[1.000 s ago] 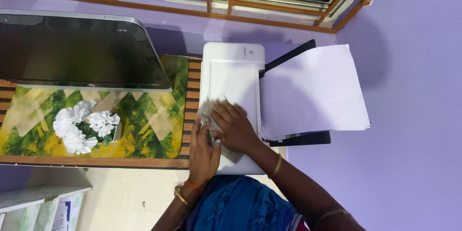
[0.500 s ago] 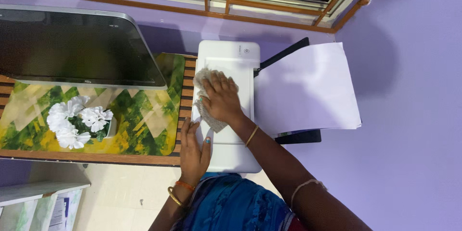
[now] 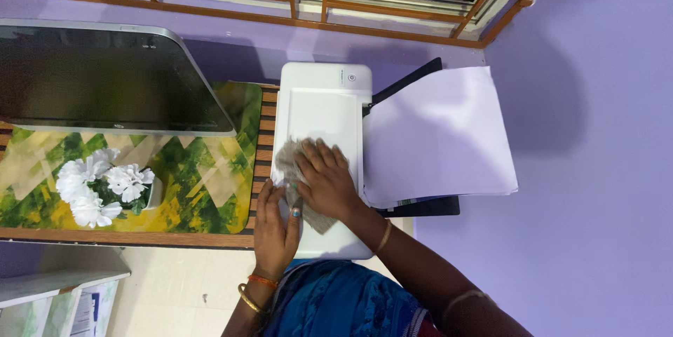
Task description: The person wipes the exterior surfaces and scanning bed of a printer with a cloth before picking up papers and wiping the paper tray area.
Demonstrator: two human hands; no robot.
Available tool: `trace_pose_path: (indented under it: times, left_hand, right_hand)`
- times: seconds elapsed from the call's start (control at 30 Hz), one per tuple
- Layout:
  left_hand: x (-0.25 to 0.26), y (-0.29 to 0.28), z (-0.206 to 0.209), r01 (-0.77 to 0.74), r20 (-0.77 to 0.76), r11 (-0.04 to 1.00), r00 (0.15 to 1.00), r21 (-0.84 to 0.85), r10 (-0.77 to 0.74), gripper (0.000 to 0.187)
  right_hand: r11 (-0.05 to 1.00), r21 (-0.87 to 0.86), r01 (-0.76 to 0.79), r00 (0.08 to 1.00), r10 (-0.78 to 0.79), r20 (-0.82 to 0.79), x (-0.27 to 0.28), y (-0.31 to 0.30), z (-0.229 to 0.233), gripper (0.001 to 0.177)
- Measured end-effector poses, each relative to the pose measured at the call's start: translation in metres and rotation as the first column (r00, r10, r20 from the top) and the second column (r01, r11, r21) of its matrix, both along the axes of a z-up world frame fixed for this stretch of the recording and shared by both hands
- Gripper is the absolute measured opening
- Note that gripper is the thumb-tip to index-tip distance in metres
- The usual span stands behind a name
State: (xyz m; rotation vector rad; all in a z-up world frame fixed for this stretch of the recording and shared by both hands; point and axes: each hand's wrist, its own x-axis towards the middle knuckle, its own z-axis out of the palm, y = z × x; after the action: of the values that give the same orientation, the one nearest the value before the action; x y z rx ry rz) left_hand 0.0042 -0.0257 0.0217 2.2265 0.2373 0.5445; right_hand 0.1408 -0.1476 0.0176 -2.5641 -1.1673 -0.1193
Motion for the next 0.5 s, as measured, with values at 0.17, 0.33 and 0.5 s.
trace_pose_path:
  times: [0.17, 0.33, 0.5]
  left_hand:
    - [0.0, -0.002, 0.0, 0.0, -0.004, 0.999, 1.0, 0.047, 0.0, 0.051]
    - [-0.001, -0.004, 0.001, -0.018, 0.0, 0.999, 1.0, 0.04, 0.018, 0.052]
    - [0.0, -0.004, 0.0, -0.033, -0.018, 0.998, 0.999, 0.059, 0.034, 0.053]
  right_hand:
    - [0.999, -0.022, 0.03, 0.999, -0.03, -0.014, 0.042, 0.036, -0.018, 0.064]
    - [1.0, -0.029, -0.008, 1.0, 0.008, 0.011, 0.034, 0.032, -0.016, 0.066]
    - [0.992, -0.051, -0.111, 0.993, 0.109, -0.051, -0.019, -0.004, 0.002, 0.066]
